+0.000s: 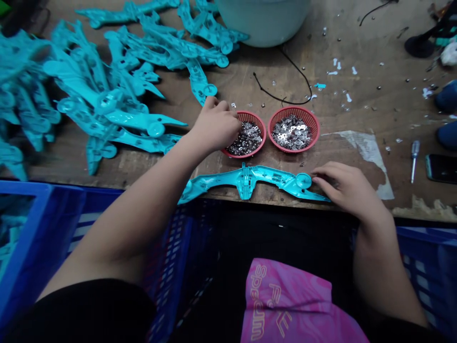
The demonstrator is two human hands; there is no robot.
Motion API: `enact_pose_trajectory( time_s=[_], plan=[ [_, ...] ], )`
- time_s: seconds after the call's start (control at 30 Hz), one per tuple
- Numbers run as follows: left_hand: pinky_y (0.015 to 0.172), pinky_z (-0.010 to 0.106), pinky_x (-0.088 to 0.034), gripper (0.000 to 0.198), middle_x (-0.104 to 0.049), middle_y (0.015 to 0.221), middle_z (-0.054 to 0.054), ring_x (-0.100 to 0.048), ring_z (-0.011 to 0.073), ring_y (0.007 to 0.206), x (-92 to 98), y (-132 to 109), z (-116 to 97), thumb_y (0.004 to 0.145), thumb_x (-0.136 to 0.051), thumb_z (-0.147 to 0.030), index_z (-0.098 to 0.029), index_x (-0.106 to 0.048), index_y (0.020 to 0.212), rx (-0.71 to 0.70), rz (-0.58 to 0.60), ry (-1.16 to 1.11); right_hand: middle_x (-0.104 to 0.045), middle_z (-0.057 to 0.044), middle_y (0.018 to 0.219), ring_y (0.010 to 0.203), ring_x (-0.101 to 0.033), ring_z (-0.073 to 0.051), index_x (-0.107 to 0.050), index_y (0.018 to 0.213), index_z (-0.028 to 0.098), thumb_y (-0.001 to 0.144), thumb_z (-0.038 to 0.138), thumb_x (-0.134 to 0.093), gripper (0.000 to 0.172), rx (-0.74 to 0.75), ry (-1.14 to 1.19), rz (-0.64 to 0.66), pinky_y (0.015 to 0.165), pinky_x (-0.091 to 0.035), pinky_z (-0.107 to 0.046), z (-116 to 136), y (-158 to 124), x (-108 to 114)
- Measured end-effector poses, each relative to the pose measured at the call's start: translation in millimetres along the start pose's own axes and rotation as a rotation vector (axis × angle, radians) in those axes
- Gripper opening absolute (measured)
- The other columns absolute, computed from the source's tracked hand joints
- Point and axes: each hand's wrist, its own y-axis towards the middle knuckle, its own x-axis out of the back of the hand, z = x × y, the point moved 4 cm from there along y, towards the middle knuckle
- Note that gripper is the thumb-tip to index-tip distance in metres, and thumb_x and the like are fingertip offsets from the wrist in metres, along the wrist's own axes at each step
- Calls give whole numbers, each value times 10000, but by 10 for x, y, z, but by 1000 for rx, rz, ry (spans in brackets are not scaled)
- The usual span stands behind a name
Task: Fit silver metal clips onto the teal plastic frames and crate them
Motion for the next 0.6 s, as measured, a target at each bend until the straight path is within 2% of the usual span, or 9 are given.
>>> enact_pose_trajectory(
  time_s=[0.17, 0.33, 0.47, 0.6],
  plan=[
    [1141, 621, -443, 215, -762, 924, 107, -643, 375, 1225, 149, -125, 6, 1006, -694, -357, -222, -797, 873, 124, -118, -46, -846, -86, 1070, 950, -800, -250, -822, 1136, 209, 1108, 274, -662, 175, 20, 2, -127, 869, -602, -378, 60, 32, 84],
    [1078, 618, -473, 151, -752, 971, 104, -663, 386, 1173, 337, -378, -208, 1010, -712, -359, -270, -823, 958, 284, -194, -108, -875, -75, 1098, 976, -824, -261, -852, 1110, 225, 1071, 249, -697, 162, 54, 82, -226, 893, -621, -375, 390, 379, 81],
    [1122, 650, -437, 140, -763, 1016, 112, -638, 413, 1241, 439, -492, -353, 1018, -712, -370, -291, -813, 962, 314, -210, -100, -875, -74, 1100, 982, -811, -263, -874, 1120, 225, 1059, 231, -690, 194, 75, 130, -175, 920, -608, -378, 749, 774, 6],
    [1152, 637, -429, 171, -789, 1057, 115, -629, 402, 1250, 437, -484, -271, 1033, -680, -368, -277, -793, 942, 366, -158, -84, -864, -88, 1094, 993, -784, -269, -881, 1115, 210, 1046, 204, -685, 208, 43, 104, -68, 945, -572, -384, 933, 1070, -88]
  ],
)
